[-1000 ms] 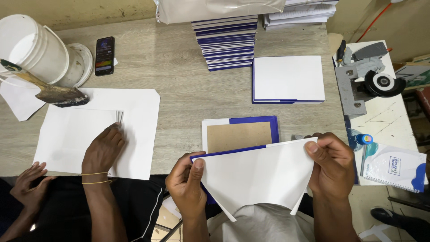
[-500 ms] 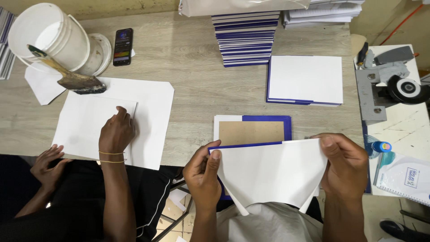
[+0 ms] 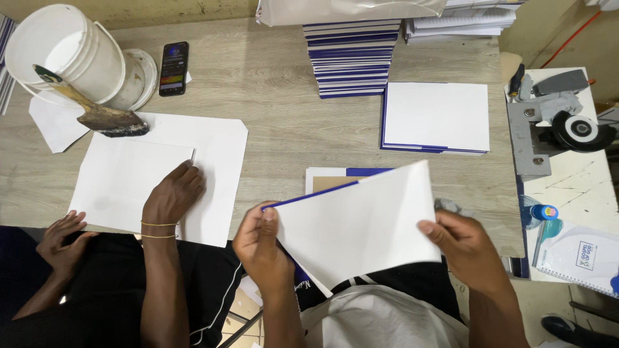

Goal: The person applies glue to the spine of a book cover using a brush, then places a white paper sheet onto the glued area. They smooth the paper with a cloth and stack the finished item. This process is repeated for multiple book covers.

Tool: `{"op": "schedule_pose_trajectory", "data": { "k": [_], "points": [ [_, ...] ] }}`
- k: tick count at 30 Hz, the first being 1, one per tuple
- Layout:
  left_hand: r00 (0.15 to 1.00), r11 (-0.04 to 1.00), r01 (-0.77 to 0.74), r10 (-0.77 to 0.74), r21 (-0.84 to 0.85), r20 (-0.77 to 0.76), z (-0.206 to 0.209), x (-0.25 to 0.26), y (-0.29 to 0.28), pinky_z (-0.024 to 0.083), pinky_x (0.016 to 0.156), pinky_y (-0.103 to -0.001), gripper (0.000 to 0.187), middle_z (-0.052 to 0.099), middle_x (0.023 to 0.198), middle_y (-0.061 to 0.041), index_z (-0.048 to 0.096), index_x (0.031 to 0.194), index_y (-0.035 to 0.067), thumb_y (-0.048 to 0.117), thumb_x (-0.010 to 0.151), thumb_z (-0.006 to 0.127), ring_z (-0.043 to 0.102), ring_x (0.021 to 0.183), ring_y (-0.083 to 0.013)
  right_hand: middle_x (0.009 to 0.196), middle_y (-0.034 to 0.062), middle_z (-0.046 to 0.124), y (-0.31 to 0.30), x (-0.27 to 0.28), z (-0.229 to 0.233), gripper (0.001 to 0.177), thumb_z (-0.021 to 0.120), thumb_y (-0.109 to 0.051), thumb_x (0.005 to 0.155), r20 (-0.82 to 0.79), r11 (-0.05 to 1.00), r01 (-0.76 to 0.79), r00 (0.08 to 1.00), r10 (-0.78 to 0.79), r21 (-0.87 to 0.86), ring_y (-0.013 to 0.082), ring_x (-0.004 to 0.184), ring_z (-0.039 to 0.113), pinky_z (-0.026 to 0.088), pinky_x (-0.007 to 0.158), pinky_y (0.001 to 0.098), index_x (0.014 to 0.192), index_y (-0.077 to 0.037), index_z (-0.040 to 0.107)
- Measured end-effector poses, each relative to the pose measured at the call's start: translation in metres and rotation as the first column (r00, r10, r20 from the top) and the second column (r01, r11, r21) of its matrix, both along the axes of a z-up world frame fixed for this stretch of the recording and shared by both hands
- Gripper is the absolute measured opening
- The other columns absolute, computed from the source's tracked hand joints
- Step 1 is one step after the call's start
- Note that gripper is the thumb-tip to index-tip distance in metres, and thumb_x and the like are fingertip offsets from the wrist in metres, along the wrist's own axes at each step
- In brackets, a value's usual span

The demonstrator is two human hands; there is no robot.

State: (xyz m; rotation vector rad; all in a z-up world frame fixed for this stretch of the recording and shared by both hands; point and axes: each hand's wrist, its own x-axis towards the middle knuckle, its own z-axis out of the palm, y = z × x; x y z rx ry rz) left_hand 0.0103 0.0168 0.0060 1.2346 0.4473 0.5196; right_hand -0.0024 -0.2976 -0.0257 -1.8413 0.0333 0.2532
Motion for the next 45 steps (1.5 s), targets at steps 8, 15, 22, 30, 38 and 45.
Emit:
{"op": "schedule_pose_trajectory", "data": {
  "k": [8, 15, 22, 30, 38, 45],
  "points": [
    [0.949, 0.959, 0.281, -0.275, 0.021, -0.151, -0.006, 0.009, 0.01, 0.059, 0.083, -0.031, 0.032, 0.076, 0.102, -0.007, 0.074, 0.124, 0.002, 0.023, 0.1, 0.071, 0.071, 0.093, -0.0184, 0.051, 0.0073, 0.067, 0.003, -0.007, 0.003, 0.05, 0.062, -0.036, 0.105, 0.036, 0.998, 0.06, 0.998, -0.059, -0.026, 0.0167, 0.05, 0.075, 0.044, 0.046, 0.0259, 0.063, -0.008, 0.062],
    [0.69, 0.785, 0.605, -0.434, 0.132, -0.579, 0.025, -0.006, -0.009, 0.052, 0.049, -0.027, 0.055, 0.07, 0.066, -0.005, 0.069, 0.147, 0.024, 0.049, 0.102, 0.05, 0.057, 0.043, -0.0133, 0.05, 0.007, 0.055, 0.001, 0.002, 0.01, 0.05, 0.061, -0.03, 0.11, -0.032, 0.976, 0.208, 0.978, -0.206, 0.059, 0.0179, 0.047, 0.069, 0.044, 0.043, 0.0266, 0.067, -0.006, 0.057],
    [0.876, 0.913, 0.404, -0.368, 0.056, -0.31, -0.037, -0.027, -0.014, 0.032, 0.055, -0.025, 0.046, 0.039, 0.066, 0.008, 0.064, 0.146, 0.006, 0.029, 0.106, 0.064, 0.037, 0.06, -0.0055, 0.061, 0.0143, 0.067, 0.007, 0.003, 0.005, 0.039, 0.062, -0.033, 0.108, -0.269, 0.953, 0.297, 0.925, -0.27, 0.065, 0.0181, 0.046, 0.052, 0.041, 0.045, 0.0307, 0.116, 0.0, 0.081],
    [0.846, 0.89, 0.434, -0.35, 0.139, -0.403, -0.054, -0.023, -0.011, 0.039, 0.05, -0.027, 0.053, 0.05, 0.057, 0.002, 0.065, 0.157, 0.013, 0.03, 0.107, 0.058, 0.047, 0.051, -0.0097, 0.05, 0.0201, 0.058, 0.002, -0.005, -0.004, 0.036, 0.07, -0.027, 0.102, -0.374, 0.954, 0.299, 0.887, -0.27, 0.021, 0.0263, 0.051, 0.061, 0.039, 0.05, 0.0343, 0.113, 0.003, 0.085],
    [0.71, 0.663, 0.569, -0.097, 0.487, -0.697, -0.074, -0.031, 0.003, 0.041, 0.061, -0.031, 0.056, 0.062, 0.074, 0.002, 0.065, 0.152, 0.022, 0.048, 0.102, 0.062, 0.045, 0.052, -0.0132, 0.15, 0.0106, 0.047, -0.02, -0.012, -0.103, 0.045, 0.075, -0.024, 0.1, 0.013, 0.72, 0.263, 0.943, -0.333, -0.642, 0.0357, 0.108, 0.068, 0.066, 0.077, 0.048, 0.143, -0.025, 0.066],
    [0.91, 0.327, 0.28, -0.389, 0.903, -0.141, -0.036, 0.0, -0.048, 0.044, 0.118, -0.054, 0.048, 0.07, 0.144, -0.018, 0.061, 0.145, 0.0, 0.033, 0.109, 0.06, 0.06, 0.141, -0.041, 0.119, 0.0106, 0.07, -0.022, -0.024, -0.057, 0.034, 0.073, 0.004, 0.098, 0.235, 0.769, 0.486, 0.874, -0.425, -0.415, 0.0184, 0.08, 0.059, 0.048, 0.057, 0.0303, 0.131, -0.007, 0.073]
  ]
}}
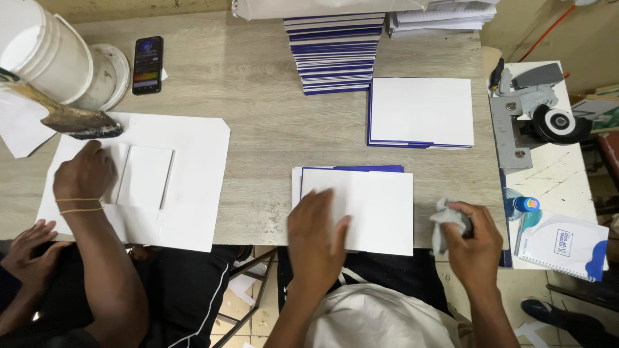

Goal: The person applies glue to the spine of a book cover using a brush, then places a white paper sheet onto the glued area. They smooth the paper with a cloth and stack the finished item. This process is repeated for multiple book covers.

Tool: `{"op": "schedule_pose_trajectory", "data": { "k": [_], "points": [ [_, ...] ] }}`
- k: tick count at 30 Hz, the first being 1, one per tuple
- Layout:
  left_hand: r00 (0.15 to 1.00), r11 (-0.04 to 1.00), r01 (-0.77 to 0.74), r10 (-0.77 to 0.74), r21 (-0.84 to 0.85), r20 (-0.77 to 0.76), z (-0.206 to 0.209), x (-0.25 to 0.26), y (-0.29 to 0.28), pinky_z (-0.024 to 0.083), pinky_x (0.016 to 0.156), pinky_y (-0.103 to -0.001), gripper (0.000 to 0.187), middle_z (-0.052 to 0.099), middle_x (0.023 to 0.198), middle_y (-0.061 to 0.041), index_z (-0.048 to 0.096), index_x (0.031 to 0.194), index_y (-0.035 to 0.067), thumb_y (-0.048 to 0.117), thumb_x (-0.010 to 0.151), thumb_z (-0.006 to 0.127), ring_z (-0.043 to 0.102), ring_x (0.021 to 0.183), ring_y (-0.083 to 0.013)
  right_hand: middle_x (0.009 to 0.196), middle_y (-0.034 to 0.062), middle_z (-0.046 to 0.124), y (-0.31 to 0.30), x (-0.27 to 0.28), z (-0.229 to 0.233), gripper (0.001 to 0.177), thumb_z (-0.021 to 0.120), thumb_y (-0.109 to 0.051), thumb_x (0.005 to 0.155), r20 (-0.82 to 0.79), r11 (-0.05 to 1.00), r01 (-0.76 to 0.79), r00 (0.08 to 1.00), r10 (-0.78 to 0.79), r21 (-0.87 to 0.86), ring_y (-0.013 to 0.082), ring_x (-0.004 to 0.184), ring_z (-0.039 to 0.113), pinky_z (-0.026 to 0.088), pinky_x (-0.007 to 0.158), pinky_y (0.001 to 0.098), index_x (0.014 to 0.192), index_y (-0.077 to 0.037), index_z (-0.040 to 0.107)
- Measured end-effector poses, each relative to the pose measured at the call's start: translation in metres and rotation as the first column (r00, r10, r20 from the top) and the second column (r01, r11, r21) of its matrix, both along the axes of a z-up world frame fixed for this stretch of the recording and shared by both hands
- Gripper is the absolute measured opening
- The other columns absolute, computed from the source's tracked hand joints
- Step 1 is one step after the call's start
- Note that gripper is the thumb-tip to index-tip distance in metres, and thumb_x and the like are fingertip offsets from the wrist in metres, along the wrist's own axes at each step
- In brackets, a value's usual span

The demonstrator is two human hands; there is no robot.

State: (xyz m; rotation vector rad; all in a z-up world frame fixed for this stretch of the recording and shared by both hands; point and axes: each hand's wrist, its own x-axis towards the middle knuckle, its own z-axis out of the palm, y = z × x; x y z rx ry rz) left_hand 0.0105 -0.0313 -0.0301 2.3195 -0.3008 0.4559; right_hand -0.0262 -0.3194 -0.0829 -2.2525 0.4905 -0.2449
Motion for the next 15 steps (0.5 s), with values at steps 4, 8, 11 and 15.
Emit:
{"op": "schedule_pose_trajectory", "data": {
  "k": [4, 8, 11, 15],
  "points": [
    [0.98, 0.925, 0.171, -0.126, 0.34, -0.151, -0.052, 0.041, -0.046, 0.018, 0.133, -0.062, 0.085, 0.029, 0.176, -0.025, 0.036, 0.167, 0.005, 0.058, 0.104, 0.059, 0.024, 0.163, -0.0499, 0.115, 0.0053, 0.074, 0.042, -0.015, -0.017, 0.03, 0.079, -0.005, 0.085, -0.019, 0.956, -0.27, 0.962, 0.273, 0.112, 0.0214, 0.099, 0.073, 0.058, 0.074, 0.0315, 0.112, -0.013, 0.071],
    [0.946, 0.874, 0.243, -0.118, 0.422, -0.301, -0.035, 0.05, -0.052, 0.004, 0.135, -0.061, 0.081, 0.022, 0.178, -0.028, 0.029, 0.171, 0.003, 0.058, 0.112, 0.037, 0.015, 0.167, -0.0471, 0.109, 0.0093, 0.066, 0.038, 0.045, -0.043, 0.022, 0.081, 0.007, 0.085, 0.238, 0.969, -0.223, 0.952, 0.193, 0.106, 0.0265, 0.105, 0.068, 0.053, 0.092, 0.0386, 0.102, -0.006, 0.076],
    [0.857, 0.846, 0.341, -0.1, 0.41, -0.505, -0.02, 0.05, -0.051, -0.003, 0.133, -0.063, 0.083, 0.018, 0.178, -0.032, 0.027, 0.171, 0.001, 0.059, 0.112, 0.03, 0.01, 0.168, -0.0484, 0.102, 0.0109, 0.063, 0.041, 0.072, -0.042, 0.021, 0.083, 0.01, 0.086, 0.261, 0.964, -0.172, 0.958, 0.116, 0.201, 0.0269, 0.1, 0.064, 0.051, 0.094, 0.0428, 0.102, -0.002, 0.077],
    [0.844, 0.836, 0.308, -0.02, 0.453, -0.537, -0.019, 0.055, -0.055, -0.006, 0.133, -0.061, 0.088, 0.013, 0.178, -0.035, 0.02, 0.171, -0.005, 0.061, 0.112, 0.025, 0.005, 0.168, -0.0486, 0.101, 0.0132, 0.064, 0.04, 0.057, -0.031, 0.022, 0.08, 0.014, 0.087, 0.25, 0.95, -0.23, 0.952, 0.175, 0.21, 0.0303, 0.103, 0.067, 0.053, 0.094, 0.0453, 0.105, 0.001, 0.078]
  ]
}}
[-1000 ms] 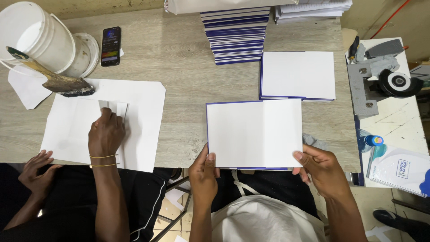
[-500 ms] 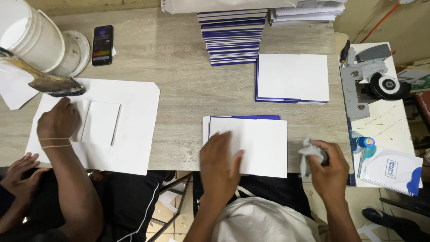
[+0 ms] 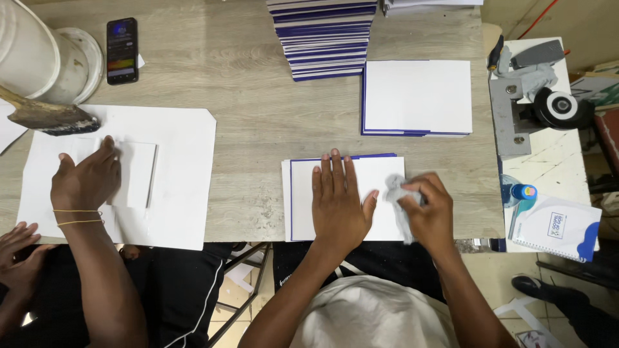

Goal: The person applies glue to the spine of a book cover using a brush, then places a white paper sheet onto the glued area. They smooth the paper with a cloth and stack the finished item. This process is repeated for multiple book covers.

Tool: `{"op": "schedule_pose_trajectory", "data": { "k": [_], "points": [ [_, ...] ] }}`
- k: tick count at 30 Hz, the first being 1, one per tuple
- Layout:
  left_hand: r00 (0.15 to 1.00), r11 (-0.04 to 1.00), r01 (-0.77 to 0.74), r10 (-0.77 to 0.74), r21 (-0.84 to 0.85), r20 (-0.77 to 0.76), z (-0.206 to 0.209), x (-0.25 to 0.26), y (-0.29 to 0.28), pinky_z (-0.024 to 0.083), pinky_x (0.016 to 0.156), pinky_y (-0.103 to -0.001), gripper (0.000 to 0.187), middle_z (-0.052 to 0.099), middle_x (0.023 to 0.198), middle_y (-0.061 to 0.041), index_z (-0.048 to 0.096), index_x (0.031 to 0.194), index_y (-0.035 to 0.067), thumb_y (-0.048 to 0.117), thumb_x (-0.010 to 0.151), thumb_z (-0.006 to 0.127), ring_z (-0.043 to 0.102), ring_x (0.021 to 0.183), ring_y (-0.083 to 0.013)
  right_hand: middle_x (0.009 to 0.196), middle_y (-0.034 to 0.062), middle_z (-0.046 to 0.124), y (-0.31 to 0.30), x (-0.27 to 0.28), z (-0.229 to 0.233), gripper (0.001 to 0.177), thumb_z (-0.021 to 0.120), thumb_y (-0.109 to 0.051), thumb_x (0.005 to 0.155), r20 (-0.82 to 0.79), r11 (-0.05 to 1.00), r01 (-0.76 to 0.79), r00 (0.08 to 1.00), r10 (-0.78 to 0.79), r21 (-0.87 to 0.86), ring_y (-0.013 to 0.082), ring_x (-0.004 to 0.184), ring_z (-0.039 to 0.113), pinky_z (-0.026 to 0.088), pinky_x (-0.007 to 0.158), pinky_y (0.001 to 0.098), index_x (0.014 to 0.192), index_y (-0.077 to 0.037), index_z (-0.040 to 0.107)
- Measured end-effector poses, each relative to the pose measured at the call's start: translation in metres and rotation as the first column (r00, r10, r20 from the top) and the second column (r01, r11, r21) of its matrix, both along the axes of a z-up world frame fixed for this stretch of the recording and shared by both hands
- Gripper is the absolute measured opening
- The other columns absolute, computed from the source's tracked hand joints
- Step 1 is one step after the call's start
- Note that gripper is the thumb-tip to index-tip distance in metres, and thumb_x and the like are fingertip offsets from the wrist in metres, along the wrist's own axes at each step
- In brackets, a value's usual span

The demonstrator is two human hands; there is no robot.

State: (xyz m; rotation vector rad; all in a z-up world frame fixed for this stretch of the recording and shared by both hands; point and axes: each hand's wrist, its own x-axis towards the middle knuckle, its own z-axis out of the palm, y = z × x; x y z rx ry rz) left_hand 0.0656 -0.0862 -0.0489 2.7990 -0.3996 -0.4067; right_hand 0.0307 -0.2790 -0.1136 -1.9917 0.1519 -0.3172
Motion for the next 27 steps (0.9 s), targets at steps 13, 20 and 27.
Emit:
{"op": "schedule_pose_trajectory", "data": {
  "k": [13, 20, 27],
  "points": [
    [0.85, 0.92, 0.095, -0.273, 0.379, 0.45, -0.036, -0.075, -0.005, 0.001, 0.137, -0.05, 0.141, -0.004, 0.179, -0.033, 0.0, 0.17, -0.009, 0.108, 0.099, 0.034, -0.003, 0.167, -0.0447, 0.116, 0.0091, 0.071, -0.066, -0.028, 0.068, 0.028, 0.071, 0.01, 0.097, -0.182, 0.968, 0.052, 0.978, -0.099, -0.246, 0.0124, 0.069, 0.046, 0.038, 0.059, 0.0267, 0.121, -0.002, 0.078],
    [0.777, 0.973, 0.232, -0.19, 0.008, 0.6, -0.077, -0.077, -0.008, 0.028, 0.136, -0.049, 0.094, 0.054, 0.16, -0.018, 0.054, 0.158, 0.003, 0.057, 0.088, 0.087, 0.046, 0.155, -0.0367, 0.104, 0.0062, 0.066, 0.035, 0.083, 0.025, 0.025, 0.072, 0.005, 0.091, -0.166, 0.86, -0.388, 0.921, 0.352, -0.332, 0.0229, 0.088, 0.066, 0.05, 0.074, 0.0364, 0.111, -0.009, 0.078],
    [0.675, 0.932, 0.328, -0.116, -0.155, 0.728, -0.079, -0.071, -0.005, 0.04, 0.131, -0.049, 0.04, 0.078, 0.132, -0.015, 0.078, 0.13, 0.005, 0.038, 0.108, 0.068, 0.069, 0.136, -0.0384, 0.102, 0.004, 0.07, 0.141, 0.15, 0.026, 0.019, 0.062, 0.003, 0.096, -0.191, 0.666, -0.699, 0.714, 0.674, -0.26, 0.0229, 0.084, 0.067, 0.05, 0.073, 0.0358, 0.103, -0.007, 0.077]
  ]
}}
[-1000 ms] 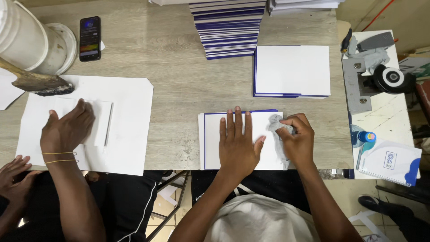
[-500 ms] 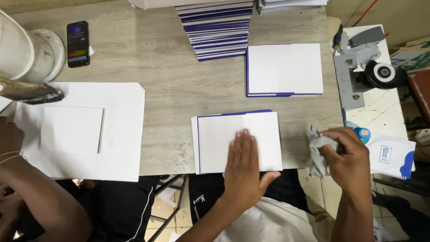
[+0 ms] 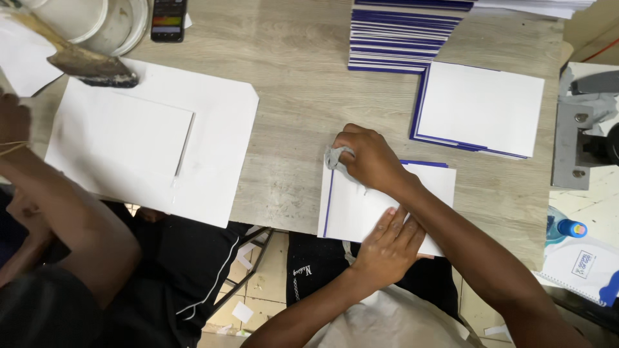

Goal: The person applies glue to the spine of a book cover using a brush, then places a white paper sheet onto the glued area. They smooth the paper with a cloth and stack the finished item. This process is repeated for multiple book covers.

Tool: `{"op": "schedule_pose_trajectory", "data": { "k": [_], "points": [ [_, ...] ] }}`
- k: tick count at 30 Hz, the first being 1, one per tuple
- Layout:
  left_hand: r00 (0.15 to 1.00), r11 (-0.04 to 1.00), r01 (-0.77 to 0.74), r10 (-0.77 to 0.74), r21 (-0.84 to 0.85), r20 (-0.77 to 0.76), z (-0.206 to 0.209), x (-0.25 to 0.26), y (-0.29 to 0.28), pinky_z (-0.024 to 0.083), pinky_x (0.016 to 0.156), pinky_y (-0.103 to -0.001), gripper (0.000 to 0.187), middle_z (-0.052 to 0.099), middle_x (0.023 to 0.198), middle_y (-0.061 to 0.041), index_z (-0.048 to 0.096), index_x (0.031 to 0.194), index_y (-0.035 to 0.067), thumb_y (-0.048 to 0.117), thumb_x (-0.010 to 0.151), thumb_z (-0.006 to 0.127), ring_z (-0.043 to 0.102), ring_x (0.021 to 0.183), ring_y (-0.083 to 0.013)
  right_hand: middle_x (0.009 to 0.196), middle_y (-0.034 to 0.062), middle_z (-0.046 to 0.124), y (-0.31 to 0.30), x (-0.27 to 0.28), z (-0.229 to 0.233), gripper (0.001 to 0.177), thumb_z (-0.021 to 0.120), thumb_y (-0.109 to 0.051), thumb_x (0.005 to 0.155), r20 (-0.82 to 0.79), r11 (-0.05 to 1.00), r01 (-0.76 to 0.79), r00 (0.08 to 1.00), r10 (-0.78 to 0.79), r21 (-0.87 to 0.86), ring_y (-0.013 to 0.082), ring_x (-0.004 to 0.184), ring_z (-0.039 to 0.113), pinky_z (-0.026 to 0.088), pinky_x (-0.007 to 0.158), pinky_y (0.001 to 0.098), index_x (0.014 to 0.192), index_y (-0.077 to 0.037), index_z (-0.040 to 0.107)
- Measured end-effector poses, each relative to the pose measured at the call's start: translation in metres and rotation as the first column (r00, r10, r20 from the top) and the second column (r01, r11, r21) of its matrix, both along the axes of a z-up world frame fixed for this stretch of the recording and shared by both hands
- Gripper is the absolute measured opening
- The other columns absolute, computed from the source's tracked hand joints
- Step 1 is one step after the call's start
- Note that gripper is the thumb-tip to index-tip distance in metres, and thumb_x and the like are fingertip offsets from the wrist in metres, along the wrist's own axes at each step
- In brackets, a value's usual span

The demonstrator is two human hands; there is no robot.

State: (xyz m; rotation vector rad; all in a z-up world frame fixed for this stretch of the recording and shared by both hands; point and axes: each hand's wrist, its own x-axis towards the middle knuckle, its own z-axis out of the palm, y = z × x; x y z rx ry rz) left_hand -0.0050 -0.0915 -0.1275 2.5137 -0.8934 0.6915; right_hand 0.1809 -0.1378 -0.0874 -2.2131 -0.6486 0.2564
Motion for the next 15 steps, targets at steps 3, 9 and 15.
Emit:
{"op": "schedule_pose_trajectory", "data": {
  "k": [3, 9, 15],
  "points": [
    [0.991, 0.993, 0.09, -0.097, -0.077, -0.09, -0.008, -0.003, -0.002, 0.047, 0.118, -0.053, 0.033, 0.074, 0.118, -0.021, 0.077, 0.114, 0.001, 0.031, 0.101, 0.079, 0.067, 0.114, -0.0403, 0.1, 0.0009, 0.068, -0.002, -0.044, 0.005, 0.028, 0.07, 0.008, 0.095, 0.036, 0.973, -0.183, 0.983, 0.18, 0.14, 0.0162, 0.085, 0.069, 0.06, 0.065, 0.0302, 0.104, -0.018, 0.077],
    [0.962, 0.98, -0.185, 0.195, -0.069, 0.193, 0.024, 0.012, -0.005, 0.043, 0.124, -0.047, 0.04, 0.075, 0.146, -0.009, 0.068, 0.14, 0.012, 0.029, 0.114, 0.044, 0.067, 0.144, -0.0297, 0.102, 0.0008, 0.07, -0.023, -0.06, 0.003, 0.022, 0.073, 0.0, 0.091, -0.05, 0.991, -0.122, 0.991, 0.125, 0.048, 0.0246, 0.091, 0.071, 0.059, 0.077, 0.0368, 0.103, -0.018, 0.076],
    [0.99, 0.987, -0.143, 0.142, -0.069, -0.02, -0.065, -0.023, -0.03, 0.057, 0.068, -0.039, 0.023, 0.072, 0.104, -0.003, 0.076, 0.11, 0.016, 0.025, 0.106, 0.055, 0.072, 0.102, -0.0266, 0.103, 0.0008, 0.072, -0.035, -0.061, 0.007, 0.019, 0.077, -0.01, 0.087, -0.095, 0.997, -0.053, 0.994, 0.047, -0.056, 0.0346, 0.098, 0.075, 0.058, 0.092, 0.0446, 0.103, -0.019, 0.075]
  ]
}}
